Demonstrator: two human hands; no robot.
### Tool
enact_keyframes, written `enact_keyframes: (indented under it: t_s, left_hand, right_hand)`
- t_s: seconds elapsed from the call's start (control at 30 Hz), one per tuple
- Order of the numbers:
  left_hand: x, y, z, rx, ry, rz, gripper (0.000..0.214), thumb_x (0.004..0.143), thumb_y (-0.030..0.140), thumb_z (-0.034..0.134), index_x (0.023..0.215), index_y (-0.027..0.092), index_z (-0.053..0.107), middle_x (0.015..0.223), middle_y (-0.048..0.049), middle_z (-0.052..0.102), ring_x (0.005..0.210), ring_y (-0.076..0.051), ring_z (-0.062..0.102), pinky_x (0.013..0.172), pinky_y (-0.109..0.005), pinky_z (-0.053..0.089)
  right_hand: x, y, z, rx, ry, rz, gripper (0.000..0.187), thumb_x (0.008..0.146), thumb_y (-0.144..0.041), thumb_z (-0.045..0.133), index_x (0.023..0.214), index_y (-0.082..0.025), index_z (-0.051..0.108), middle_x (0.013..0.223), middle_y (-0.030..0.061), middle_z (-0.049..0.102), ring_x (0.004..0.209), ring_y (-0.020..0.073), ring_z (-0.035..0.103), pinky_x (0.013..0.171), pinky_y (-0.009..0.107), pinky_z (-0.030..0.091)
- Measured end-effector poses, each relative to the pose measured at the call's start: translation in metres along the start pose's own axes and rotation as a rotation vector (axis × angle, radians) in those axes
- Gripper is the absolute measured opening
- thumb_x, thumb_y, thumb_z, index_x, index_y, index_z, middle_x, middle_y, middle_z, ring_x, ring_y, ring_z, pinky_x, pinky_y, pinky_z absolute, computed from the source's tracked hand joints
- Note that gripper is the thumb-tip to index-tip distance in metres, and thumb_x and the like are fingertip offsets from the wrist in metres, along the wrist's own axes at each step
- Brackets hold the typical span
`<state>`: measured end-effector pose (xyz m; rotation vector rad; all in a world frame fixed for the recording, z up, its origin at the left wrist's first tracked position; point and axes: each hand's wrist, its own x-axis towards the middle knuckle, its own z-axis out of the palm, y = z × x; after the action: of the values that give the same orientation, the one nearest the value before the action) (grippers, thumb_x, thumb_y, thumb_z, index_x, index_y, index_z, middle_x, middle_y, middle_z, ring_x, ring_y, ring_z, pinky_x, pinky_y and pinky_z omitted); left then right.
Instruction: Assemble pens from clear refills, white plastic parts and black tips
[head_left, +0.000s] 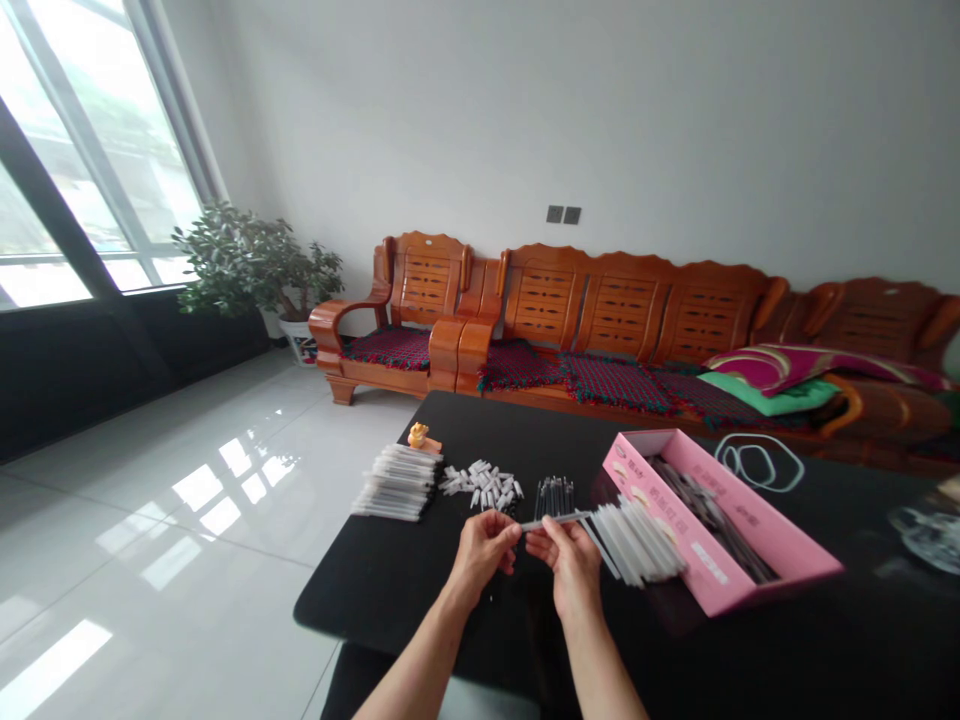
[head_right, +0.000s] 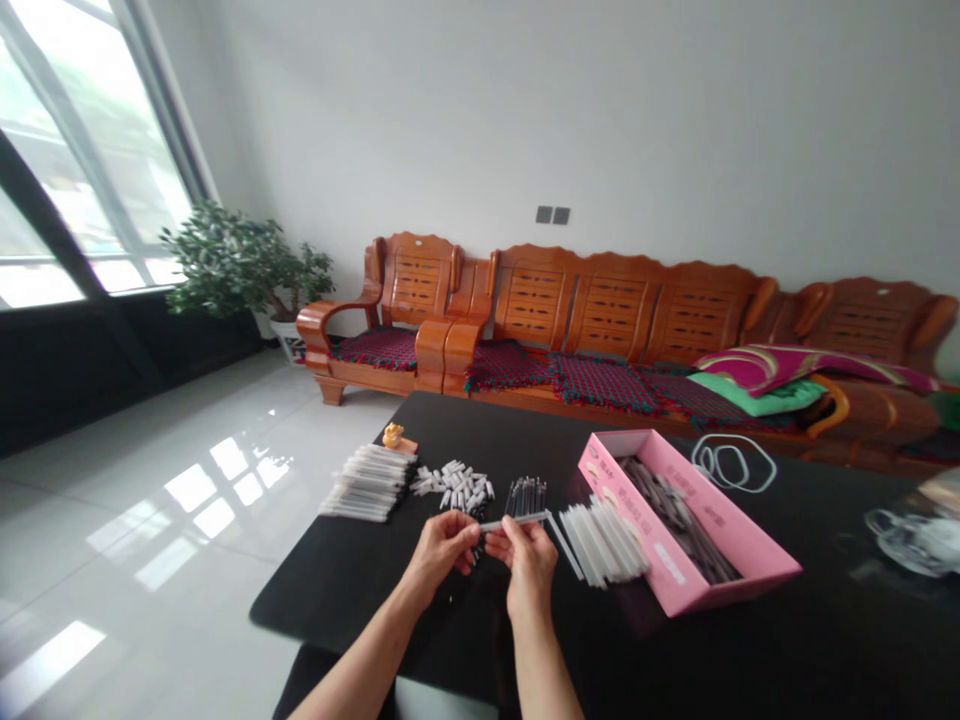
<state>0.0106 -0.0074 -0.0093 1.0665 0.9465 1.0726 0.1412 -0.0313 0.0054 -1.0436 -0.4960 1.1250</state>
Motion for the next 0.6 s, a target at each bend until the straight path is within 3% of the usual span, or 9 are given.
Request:
enact_keyframes:
  t_s: [0.1,0.2,0.33,0.6]
  left_hand:
    - [-0.0006,-0.0007,-0.0006,0.023,-0.016,-0.055,0.053,0.075,0.064,0.060,0.070,0.011,0.061,0.054,-0.0014,0.058,0.036,-0.007,0.047,0.031,-0.017,0.032]
    - [0.0001,-0.0026,-0.0017,0.026,-0.017,-0.028,0.050,0.074,0.061,0.064,0.066,0.012,0.059,0.050,0.0009,0.054,0.033,-0.005,0.041,0.030,-0.015,0.027]
    - [0.0011,-0.0033,-0.0039,0.003,-0.028,0.024,0.044,0.069,0.054,0.073,0.067,0.013,0.057,0.052,0.0013,0.056,0.037,-0.006,0.045,0.033,-0.016,0.034]
    - [0.0003,-0.0064,-0.0057,0.004,-0.074,-0.026,0.046,0.077,0.056,0.064,0.070,0.011,0.059,0.055,0.0003,0.055,0.038,-0.006,0.045,0.033,-0.016,0.034]
  right_hand:
    - [-0.0006,0.0005,0.0003,-0.004,-0.007,-0.003,0.038,0.058,-0.033,0.088,0.077,-0.014,0.061,0.060,0.0041,0.071,0.054,0.0200,0.070,0.050,0.026,0.058]
    - [-0.0015,0.0011,0.0004,0.002,-0.015,-0.002,0.038,0.057,-0.032,0.088,0.076,-0.014,0.061,0.060,0.0036,0.071,0.054,0.0200,0.070,0.049,0.025,0.058]
    - [-0.0012,0.0012,-0.0003,0.000,-0.013,0.005,0.038,0.057,-0.033,0.088,0.077,-0.014,0.061,0.060,0.0039,0.071,0.053,0.0196,0.070,0.050,0.025,0.058]
    - [-0.0004,0.0022,-0.0013,-0.005,-0.021,0.023,0.039,0.057,-0.032,0.088,0.077,-0.014,0.060,0.059,0.0035,0.071,0.053,0.0187,0.069,0.049,0.024,0.058]
